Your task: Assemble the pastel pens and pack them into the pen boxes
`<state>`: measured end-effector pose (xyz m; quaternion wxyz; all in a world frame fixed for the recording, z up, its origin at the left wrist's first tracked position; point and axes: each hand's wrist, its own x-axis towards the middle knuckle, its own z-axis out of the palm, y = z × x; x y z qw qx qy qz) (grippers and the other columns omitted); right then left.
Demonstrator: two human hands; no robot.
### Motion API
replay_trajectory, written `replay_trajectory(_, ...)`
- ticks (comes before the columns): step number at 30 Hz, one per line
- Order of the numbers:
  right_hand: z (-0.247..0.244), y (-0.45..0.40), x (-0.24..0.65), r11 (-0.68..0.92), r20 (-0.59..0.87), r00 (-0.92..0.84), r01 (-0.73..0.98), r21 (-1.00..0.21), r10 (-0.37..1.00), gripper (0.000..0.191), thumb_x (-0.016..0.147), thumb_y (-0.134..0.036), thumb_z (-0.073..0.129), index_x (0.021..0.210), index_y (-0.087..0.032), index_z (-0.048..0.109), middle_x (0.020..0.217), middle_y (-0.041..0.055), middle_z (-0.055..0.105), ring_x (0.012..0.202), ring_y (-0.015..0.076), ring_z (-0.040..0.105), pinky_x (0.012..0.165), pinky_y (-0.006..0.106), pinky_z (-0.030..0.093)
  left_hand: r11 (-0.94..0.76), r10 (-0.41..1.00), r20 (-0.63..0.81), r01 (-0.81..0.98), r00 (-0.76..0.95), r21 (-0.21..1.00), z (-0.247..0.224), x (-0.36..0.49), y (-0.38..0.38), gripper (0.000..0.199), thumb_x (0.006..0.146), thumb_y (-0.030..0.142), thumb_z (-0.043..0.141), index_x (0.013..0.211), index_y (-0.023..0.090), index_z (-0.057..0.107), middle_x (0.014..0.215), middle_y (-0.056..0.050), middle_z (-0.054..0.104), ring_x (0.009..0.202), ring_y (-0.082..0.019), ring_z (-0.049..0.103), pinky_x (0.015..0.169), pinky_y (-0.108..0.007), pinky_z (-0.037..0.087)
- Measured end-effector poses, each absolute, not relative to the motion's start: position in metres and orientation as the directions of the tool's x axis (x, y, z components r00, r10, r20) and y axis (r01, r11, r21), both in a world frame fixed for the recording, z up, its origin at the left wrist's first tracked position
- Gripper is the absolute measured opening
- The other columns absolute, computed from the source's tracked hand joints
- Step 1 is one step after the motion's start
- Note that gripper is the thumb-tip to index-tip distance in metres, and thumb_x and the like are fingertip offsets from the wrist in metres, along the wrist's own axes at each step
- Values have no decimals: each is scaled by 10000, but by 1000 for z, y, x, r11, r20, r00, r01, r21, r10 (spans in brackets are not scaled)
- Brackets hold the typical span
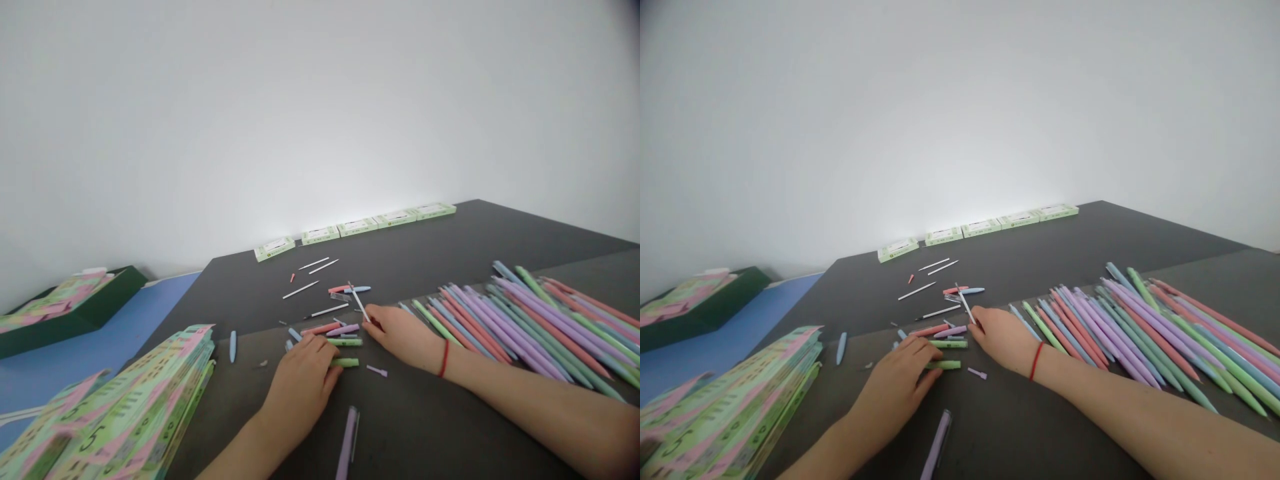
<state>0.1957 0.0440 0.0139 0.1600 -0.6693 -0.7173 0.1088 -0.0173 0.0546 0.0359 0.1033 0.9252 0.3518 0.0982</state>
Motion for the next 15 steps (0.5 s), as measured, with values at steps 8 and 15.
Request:
replay_trajectory(8,9,43,193,88,82,-64,938,-335,995,174,928,-264,430,811,-186,532,747,47,655,670,177,601,547,269,243,-728,679,114,644,726,233,38,1,89,136,738,85,564,793,205,596,836,-43,612,878,-232,534,767,-321,403)
replay_trajectory(15,8,42,191,89,98,-61,943,-321,993,180,931,-287,432,827,-191,542,768,49,672,684,187,622,544,276,239,-594,778,135,647,614,478,66,-16,72,98,750,153,559,791,227,608,722,17,636,629,-152,557,591,-233,373)
